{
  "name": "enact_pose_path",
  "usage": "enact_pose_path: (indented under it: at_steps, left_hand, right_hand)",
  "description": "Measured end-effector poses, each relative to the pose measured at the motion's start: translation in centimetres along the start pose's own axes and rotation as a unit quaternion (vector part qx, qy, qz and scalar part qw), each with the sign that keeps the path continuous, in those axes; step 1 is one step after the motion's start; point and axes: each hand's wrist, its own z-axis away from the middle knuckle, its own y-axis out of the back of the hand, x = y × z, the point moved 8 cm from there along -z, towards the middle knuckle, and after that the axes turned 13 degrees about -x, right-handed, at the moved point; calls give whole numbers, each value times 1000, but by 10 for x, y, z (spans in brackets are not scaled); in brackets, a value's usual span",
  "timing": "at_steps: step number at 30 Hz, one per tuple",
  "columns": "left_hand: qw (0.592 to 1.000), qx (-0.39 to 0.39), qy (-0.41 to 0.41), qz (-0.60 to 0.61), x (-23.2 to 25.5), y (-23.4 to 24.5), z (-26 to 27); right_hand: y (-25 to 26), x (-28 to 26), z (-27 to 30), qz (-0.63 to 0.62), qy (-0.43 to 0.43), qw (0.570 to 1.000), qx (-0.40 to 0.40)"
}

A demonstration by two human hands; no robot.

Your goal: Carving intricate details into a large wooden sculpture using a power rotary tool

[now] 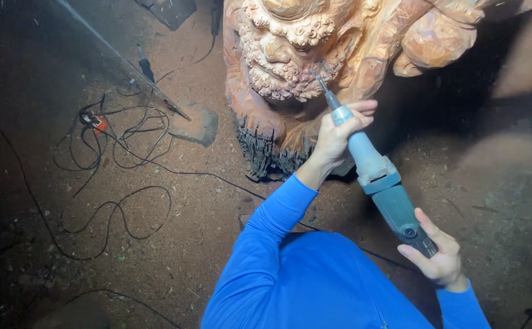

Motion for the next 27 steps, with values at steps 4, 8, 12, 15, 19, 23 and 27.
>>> enact_pose_path:
  at_steps: [4, 8, 12, 15, 19, 23, 27]
  left_hand:
    - [999, -21, 12, 36, -3, -4, -4]
    - [996, -26, -3, 90, 4, -2, -7]
    - [997, -17, 64, 40, 8, 2, -7]
    - [995, -19, 84, 56, 9, 2, -7]
    - [993, -16, 93, 72, 10, 1, -7]
    - [992, -10, 96, 81, 11, 0, -5]
    - [995, -24, 91, 39, 2, -2, -5]
  right_hand:
    - [21, -42, -15, 27, 19, 996, -78]
    - [25, -75, -28, 101, 63, 991, -65]
    - [24, -84, -35, 100, 60, 992, -54]
    - [23, -90, -39, 107, 64, 991, -56]
    - [24, -89, -40, 113, 52, 991, -52]
    - [21, -83, -39, 104, 38, 993, -51]
    - [16, -78, -26, 104, 30, 993, -41]
